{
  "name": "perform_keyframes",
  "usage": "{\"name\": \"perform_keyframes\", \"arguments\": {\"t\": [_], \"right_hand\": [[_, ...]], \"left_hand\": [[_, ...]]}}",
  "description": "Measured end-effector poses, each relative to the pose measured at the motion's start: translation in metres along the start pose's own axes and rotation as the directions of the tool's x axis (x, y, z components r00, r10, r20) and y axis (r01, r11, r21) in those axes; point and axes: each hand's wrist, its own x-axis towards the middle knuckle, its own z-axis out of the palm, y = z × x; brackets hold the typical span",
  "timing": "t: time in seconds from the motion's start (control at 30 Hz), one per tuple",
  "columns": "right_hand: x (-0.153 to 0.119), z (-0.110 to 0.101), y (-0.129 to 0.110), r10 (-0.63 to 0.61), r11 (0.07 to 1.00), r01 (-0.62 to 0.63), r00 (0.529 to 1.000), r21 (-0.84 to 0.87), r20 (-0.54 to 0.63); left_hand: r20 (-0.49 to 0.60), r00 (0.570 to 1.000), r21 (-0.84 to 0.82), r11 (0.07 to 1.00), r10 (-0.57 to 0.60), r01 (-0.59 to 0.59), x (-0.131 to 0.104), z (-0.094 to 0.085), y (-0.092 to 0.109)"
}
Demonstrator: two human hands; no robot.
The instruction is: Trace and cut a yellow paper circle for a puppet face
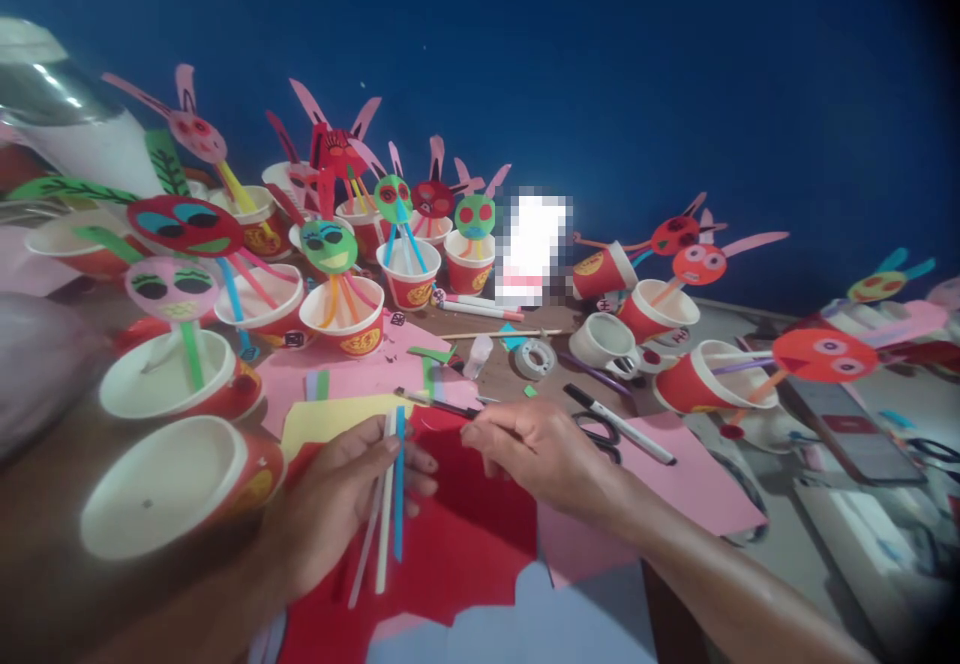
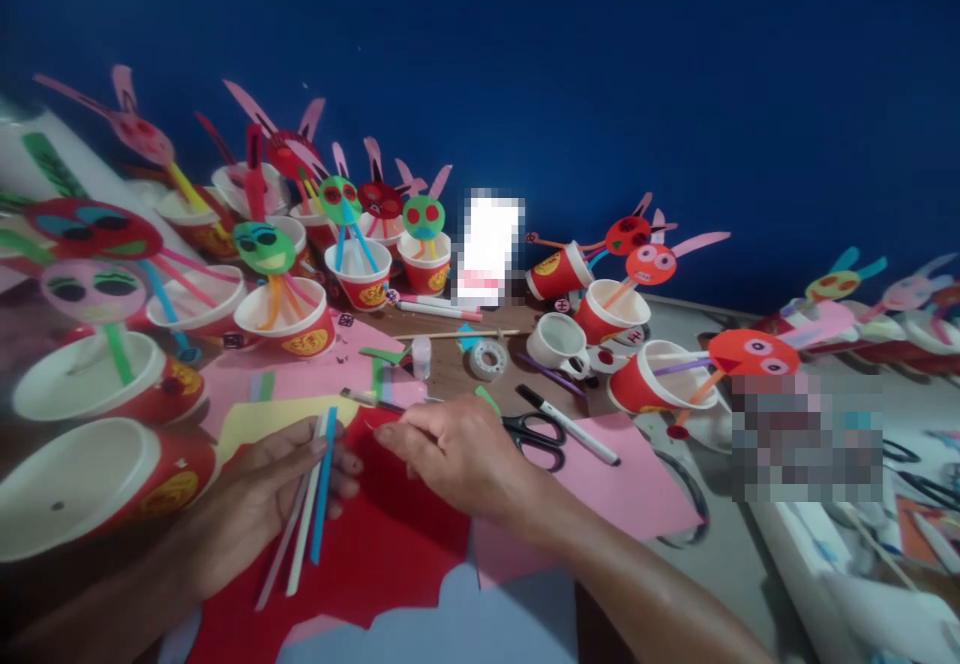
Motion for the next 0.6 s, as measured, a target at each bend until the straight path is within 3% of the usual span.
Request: {"name": "perform_keyframes", "arguments": {"t": [0.17,0.37,0.6], "right_hand": [[-0.001,0.003,0.007,-0.056,0.970,0.056,0.998,-0.239,0.006],[-0.002,0.016,0.008,-0.045,0.977,0.046,0.999,-0.209,0.009],[-0.006,0.018,0.003,-0.043,0.990,0.040,0.999,-0.133,-0.014]], "left_hand": [[-0.020,1.000,-0.029,1.000,0.006,-0.006,0.001,0.000,0.001],[0.042,0.997,-0.044,0.997,0.057,-0.055,-0.001,-0.002,0.001],[0.001,1.000,-0.019,1.000,-0.004,0.004,-0.004,-0.001,0.004]]}}
